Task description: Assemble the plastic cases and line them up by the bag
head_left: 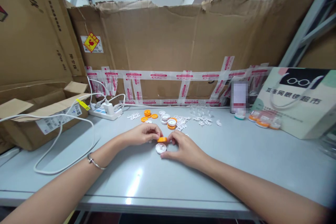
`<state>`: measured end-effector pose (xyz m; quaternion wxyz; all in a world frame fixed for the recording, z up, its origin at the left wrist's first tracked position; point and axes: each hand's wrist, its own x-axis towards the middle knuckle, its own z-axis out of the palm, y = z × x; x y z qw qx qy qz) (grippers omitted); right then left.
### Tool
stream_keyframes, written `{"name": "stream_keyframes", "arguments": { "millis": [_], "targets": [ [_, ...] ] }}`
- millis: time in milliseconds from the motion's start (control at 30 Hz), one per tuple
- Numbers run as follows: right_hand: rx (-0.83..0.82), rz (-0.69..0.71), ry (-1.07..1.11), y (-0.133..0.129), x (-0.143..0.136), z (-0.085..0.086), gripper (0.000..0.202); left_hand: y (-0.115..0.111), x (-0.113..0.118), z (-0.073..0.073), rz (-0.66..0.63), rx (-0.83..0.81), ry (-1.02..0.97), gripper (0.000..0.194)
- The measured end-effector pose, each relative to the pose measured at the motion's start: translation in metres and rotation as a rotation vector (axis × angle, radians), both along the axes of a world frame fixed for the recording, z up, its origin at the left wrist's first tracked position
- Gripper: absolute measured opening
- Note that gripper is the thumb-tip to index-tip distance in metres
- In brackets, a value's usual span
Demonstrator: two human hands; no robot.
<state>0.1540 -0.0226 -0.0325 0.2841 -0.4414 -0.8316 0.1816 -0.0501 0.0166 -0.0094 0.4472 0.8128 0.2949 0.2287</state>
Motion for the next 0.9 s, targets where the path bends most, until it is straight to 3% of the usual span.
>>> {"name": "stream_keyframes", "arguments": {
  "millis": [167,333,433,600,733,900],
  "targets": [
    [0.009,0.019,0.020,0.002,0.002,-0.002,0.039,0.000,-0.003,0.004,0.037,0.115,0.079,0.020],
    [0.022,0.026,0.018,0.003,0.001,-0.002,0.040,0.005,-0.004,0.000,0.146,0.489,0.108,0.012],
    [0.021,0.046,0.013,0.003,-0.001,-0.002,0.038,0.006,-0.001,-0.005,0.118,0.601,0.181,0.011],
    [0.001,0.112,0.012,0.003,-0.003,-0.001,0.024,0.001,0.001,-0.003,0.054,0.629,0.214,0.012],
    [-0.021,0.110,0.022,0.002,-0.002,0.001,0.022,-0.004,-0.002,0.006,-0.031,0.540,0.149,0.014],
    [-0.015,0.141,0.049,0.003,-0.001,0.001,0.021,-0.006,-0.001,0.009,-0.130,0.472,0.212,0.016]
  ]
}}
